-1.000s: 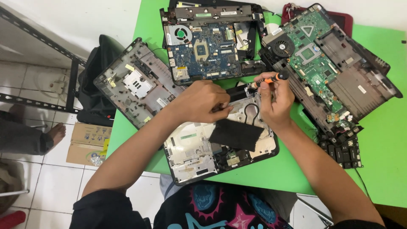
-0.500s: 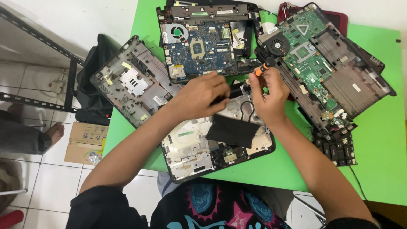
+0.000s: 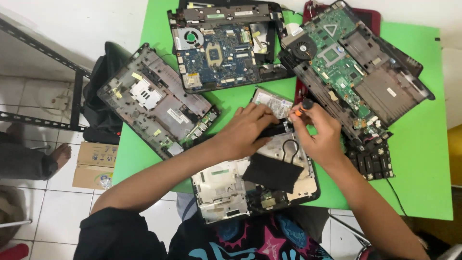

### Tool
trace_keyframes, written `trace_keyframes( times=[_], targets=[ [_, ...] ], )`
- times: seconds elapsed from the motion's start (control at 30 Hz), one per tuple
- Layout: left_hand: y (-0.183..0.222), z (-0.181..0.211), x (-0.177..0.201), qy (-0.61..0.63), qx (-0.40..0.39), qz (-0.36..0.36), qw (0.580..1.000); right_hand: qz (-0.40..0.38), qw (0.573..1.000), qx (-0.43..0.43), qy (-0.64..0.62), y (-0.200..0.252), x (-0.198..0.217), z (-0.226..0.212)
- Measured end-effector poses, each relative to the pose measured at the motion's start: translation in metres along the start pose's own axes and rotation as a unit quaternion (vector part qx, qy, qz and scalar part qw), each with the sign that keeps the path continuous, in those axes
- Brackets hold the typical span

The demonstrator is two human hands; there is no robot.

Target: Assembling internal components and installing the keyboard of a laptop on a repair bench.

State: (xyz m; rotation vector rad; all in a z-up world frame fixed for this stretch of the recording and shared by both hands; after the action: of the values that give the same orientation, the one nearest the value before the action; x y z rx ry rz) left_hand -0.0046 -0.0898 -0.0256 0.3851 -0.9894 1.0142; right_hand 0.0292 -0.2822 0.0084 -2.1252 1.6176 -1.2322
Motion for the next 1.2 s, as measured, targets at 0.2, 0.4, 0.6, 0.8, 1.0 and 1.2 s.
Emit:
trace_keyframes(
  times=[0.2, 0.4, 0.6, 0.8, 1.0, 1.2],
  targets=[
    [-0.010, 0.018, -0.026, 0.037, -0.083, 0.051, 0.995, 0.019, 0.999, -0.007, -0.024, 0.020, 0.013, 0.016],
    [-0.024, 0.010, -0.041, 0.053, -0.127, 0.081, 0.987, 0.029, 1.000, 0.006, -0.010, 0.021, 0.022, 0.014],
    [-0.025, -0.001, -0.012, -0.300, -0.024, 0.128, 0.945, 0.043, 0.999, 0.001, 0.014, 0.034, 0.020, 0.022],
    [-0.015, 0.008, 0.010, -0.255, -0.004, 0.062, 0.965, 0.032, 0.999, -0.006, -0.012, 0.029, 0.020, 0.027],
    [-0.004, 0.012, -0.007, -0.159, -0.025, -0.009, 0.987, 0.036, 0.999, 0.009, -0.017, 0.033, 0.018, 0.032],
    [-0.010, 0.003, -0.003, -0.140, -0.044, 0.004, 0.989, 0.024, 1.000, 0.017, -0.005, 0.036, 0.019, 0.028]
  ],
)
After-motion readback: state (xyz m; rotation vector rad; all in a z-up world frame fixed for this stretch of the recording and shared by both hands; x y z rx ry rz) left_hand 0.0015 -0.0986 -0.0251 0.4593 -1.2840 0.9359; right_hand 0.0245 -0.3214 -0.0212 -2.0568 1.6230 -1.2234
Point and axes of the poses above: each hand's wrist, its own y-axis away from the middle knuckle, its own x-axis out of the back of the hand, z = x × y, the point moved 3 cm from there along -y, towards the middle knuckle, and after that the axes turned 2 degrees about -z, right-handed, at the moved point
